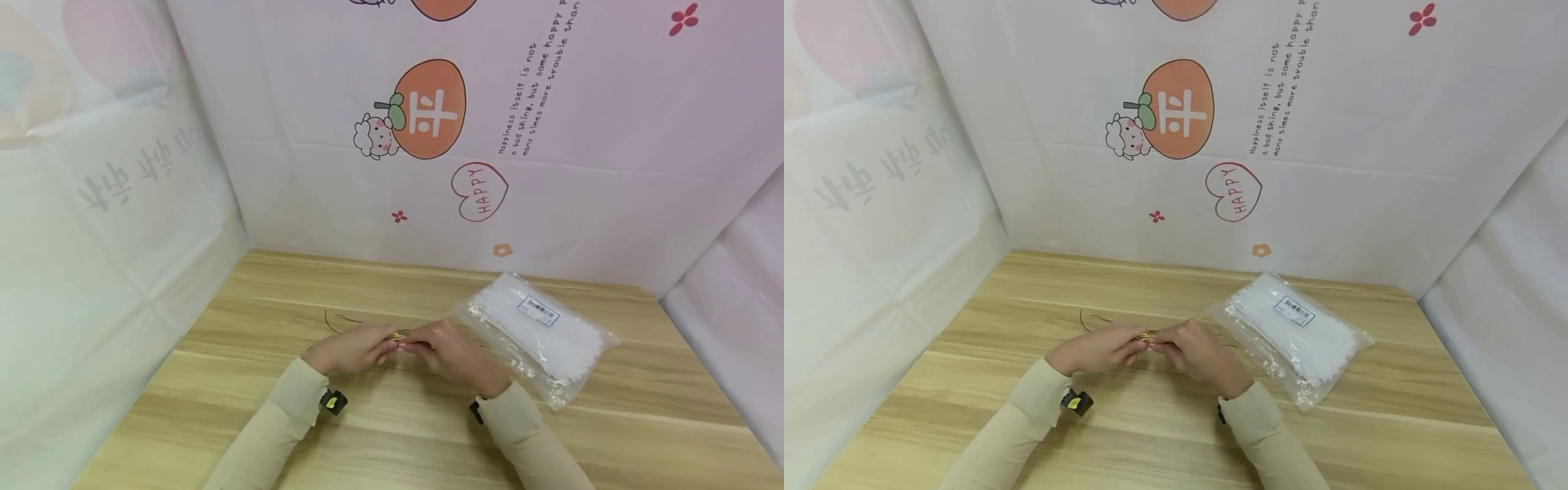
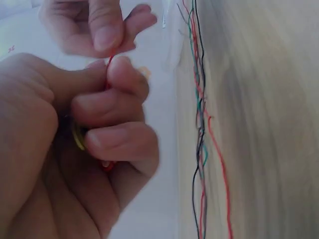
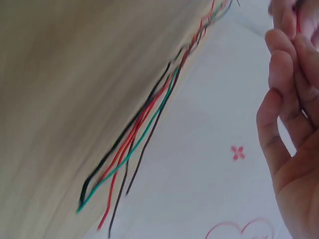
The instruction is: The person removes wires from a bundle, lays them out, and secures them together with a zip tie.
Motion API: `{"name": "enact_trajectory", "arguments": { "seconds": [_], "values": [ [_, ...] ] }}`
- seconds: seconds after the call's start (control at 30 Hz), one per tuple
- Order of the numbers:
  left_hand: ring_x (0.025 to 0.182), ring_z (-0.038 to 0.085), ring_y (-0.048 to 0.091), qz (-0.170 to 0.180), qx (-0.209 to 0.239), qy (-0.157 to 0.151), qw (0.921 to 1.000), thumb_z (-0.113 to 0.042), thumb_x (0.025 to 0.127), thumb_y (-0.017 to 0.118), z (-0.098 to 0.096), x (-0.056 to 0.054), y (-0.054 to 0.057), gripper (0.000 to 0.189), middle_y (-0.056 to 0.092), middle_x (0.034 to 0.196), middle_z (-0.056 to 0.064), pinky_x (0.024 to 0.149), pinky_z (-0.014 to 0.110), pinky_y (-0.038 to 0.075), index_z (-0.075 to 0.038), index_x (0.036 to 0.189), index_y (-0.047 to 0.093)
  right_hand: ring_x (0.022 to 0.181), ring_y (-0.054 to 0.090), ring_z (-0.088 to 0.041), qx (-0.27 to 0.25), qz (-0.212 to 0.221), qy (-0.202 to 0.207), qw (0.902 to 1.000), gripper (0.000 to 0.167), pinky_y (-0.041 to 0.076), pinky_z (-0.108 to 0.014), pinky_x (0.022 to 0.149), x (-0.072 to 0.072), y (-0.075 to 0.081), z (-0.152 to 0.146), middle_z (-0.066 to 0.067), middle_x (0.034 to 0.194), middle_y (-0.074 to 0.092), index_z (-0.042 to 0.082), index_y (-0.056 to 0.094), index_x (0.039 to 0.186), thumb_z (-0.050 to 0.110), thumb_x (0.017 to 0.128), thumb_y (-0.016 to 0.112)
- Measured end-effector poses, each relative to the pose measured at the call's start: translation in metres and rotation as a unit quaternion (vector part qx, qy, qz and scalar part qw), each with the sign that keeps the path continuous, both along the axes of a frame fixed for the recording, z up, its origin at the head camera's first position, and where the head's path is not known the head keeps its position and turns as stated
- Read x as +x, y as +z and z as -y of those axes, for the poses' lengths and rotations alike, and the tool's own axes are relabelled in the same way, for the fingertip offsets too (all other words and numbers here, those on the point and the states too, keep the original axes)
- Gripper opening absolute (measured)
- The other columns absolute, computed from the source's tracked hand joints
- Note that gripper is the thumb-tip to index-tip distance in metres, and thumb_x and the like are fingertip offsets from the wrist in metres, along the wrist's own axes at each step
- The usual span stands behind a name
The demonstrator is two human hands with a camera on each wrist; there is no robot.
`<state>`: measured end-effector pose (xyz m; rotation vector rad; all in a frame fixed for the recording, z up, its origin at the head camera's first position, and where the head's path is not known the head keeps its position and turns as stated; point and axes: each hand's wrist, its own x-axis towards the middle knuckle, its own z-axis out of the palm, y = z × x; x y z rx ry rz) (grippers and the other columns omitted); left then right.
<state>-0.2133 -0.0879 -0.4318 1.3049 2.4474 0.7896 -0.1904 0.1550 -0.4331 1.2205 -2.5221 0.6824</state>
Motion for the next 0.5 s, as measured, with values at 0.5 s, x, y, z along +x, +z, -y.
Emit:
{"name": "enact_trajectory", "arguments": {
  "seconds": [0.5],
  "values": [
    [0.075, 0.003, 0.049, 0.008, -0.012, 0.001, 0.9999, -0.016, 0.115, 0.043, 0.010, -0.004, 0.004, 0.023, 0.064, 0.091, 0.007, 0.076, 0.024, 0.047, -0.002, 0.116, 0.062, 0.067, 0.059, 0.004, -0.006, 0.050, -0.004, 0.9987, 0.006, 0.051, -0.017, 0.059, -0.006, 0.006, -0.010, 0.003, 0.084, 0.078, 0.008, 0.081, 0.099, 0.011, 0.097, 0.076]
  ]
}}
